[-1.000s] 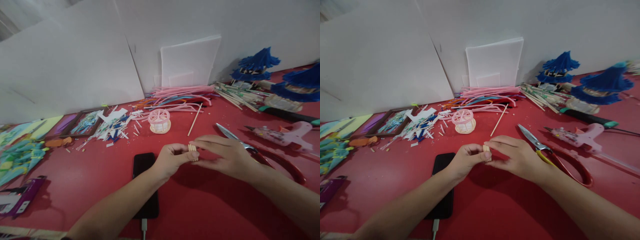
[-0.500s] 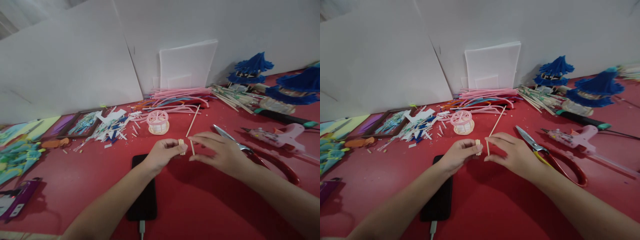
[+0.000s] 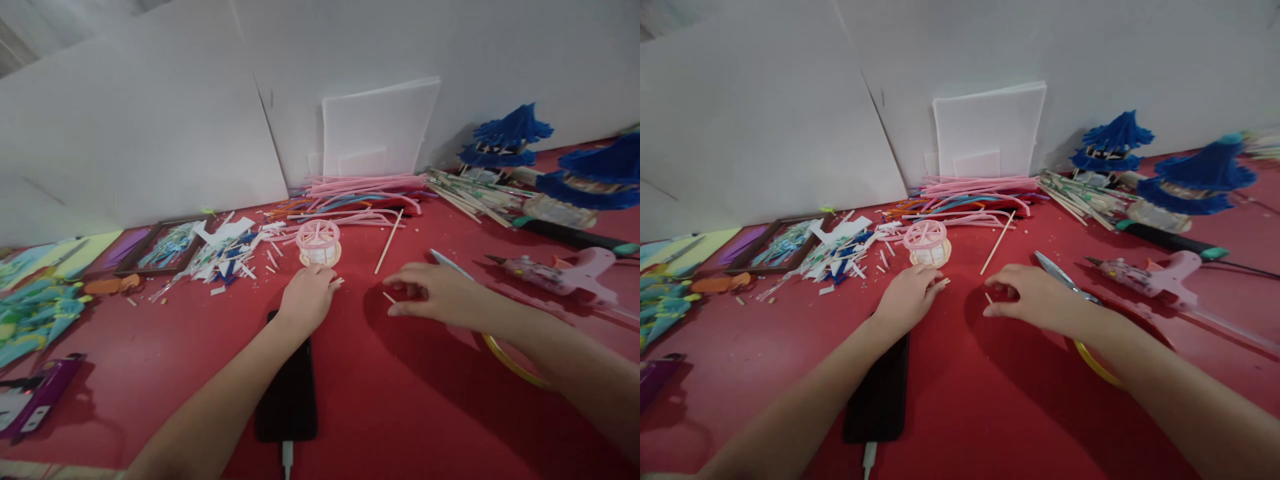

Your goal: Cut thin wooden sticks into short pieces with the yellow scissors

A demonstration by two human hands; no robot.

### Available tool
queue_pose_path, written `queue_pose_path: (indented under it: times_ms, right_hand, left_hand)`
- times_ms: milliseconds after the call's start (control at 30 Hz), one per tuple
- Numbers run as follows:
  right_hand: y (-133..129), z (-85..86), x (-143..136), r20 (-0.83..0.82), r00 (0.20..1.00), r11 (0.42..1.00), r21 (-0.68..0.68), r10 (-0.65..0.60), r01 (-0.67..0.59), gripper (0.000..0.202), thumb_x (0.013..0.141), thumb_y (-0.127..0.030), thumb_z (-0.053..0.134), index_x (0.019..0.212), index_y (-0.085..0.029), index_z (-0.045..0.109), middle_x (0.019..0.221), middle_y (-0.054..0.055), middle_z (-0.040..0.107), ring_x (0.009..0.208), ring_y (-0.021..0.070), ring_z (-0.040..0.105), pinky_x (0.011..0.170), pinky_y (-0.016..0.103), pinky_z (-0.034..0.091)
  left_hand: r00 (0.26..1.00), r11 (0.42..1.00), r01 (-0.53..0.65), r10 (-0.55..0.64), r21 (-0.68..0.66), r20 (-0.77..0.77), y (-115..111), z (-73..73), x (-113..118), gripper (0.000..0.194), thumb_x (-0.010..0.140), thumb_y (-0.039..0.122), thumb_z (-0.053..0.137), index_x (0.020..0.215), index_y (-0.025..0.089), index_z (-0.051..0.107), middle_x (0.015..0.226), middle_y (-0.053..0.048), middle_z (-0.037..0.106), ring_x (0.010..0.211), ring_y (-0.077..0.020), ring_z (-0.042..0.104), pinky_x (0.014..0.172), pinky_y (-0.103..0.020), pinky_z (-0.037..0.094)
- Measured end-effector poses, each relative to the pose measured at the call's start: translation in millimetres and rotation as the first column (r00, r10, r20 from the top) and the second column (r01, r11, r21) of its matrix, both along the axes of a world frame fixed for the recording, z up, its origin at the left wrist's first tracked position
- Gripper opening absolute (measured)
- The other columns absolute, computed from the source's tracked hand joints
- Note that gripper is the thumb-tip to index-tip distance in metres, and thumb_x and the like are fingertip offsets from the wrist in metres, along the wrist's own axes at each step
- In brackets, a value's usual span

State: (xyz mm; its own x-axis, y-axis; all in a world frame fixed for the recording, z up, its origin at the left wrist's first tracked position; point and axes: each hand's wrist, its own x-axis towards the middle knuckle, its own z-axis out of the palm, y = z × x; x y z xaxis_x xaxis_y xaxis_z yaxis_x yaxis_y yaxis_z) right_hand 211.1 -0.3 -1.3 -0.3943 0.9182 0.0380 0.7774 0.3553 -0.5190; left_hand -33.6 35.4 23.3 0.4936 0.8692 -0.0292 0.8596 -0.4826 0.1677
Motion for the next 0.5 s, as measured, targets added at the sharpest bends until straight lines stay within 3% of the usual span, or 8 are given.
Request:
queue_pose_path:
  times_ms: [233, 367, 433, 500]
  right_hand:
    - [19.4, 14.9, 4.9, 0.051, 0.987, 0.982, -0.123, 0.154, -0.147, 0.020, 0.078, -0.045, 0.070, 0.082, -0.026, 0.074, 0.073, -0.002, 0.074, 0.064, 0.0148, 0.068, 0.059, 0.024, 0.051]
    - [32.0, 8.4, 4.3, 0.143, 0.985, 0.993, 0.043, 0.102, -0.109, 0.024, 0.090, -0.032, 0.053, 0.098, -0.025, 0.074, 0.094, 0.004, 0.077, 0.083, 0.0193, 0.071, 0.073, 0.030, 0.053]
    - [42.5, 2.3, 6.3, 0.195, 0.979, 0.984, 0.154, 0.059, -0.090, 0.030, 0.089, -0.021, 0.048, 0.108, -0.021, 0.072, 0.105, 0.010, 0.075, 0.093, 0.0231, 0.070, 0.079, 0.034, 0.052]
    - [53.2, -2.9, 9.0, 0.244, 0.968, 0.965, 0.235, 0.056, -0.115, 0.031, 0.086, -0.016, 0.048, 0.105, -0.021, 0.073, 0.102, 0.012, 0.073, 0.090, 0.0241, 0.069, 0.075, 0.035, 0.051]
  left_hand:
    - [0.998, 0.998, 0.006, -0.002, 0.062, -0.071, 0.0, -3.7, -2.7, 0.028, 0.103, 0.027, 0.046, 0.113, 0.015, 0.069, 0.117, -0.011, 0.069, 0.107, -0.0271, 0.065, 0.092, -0.036, 0.051]
    - [0.996, 0.996, -0.017, 0.024, 0.086, -0.080, -3.1, -0.4, -1.1, 0.028, 0.103, 0.028, 0.048, 0.115, 0.015, 0.068, 0.117, -0.012, 0.068, 0.107, -0.0279, 0.064, 0.089, -0.037, 0.051]
    - [0.997, 0.993, -0.018, 0.026, 0.113, -0.073, -6.0, 3.9, 0.9, 0.027, 0.102, 0.026, 0.049, 0.113, 0.014, 0.070, 0.116, -0.013, 0.068, 0.106, -0.0281, 0.063, 0.088, -0.038, 0.050]
    - [0.999, 0.992, -0.007, 0.012, 0.124, -0.042, -9.6, 8.9, 3.7, 0.028, 0.102, 0.026, 0.048, 0.102, 0.014, 0.073, 0.106, -0.013, 0.071, 0.101, -0.0277, 0.064, 0.087, -0.039, 0.048]
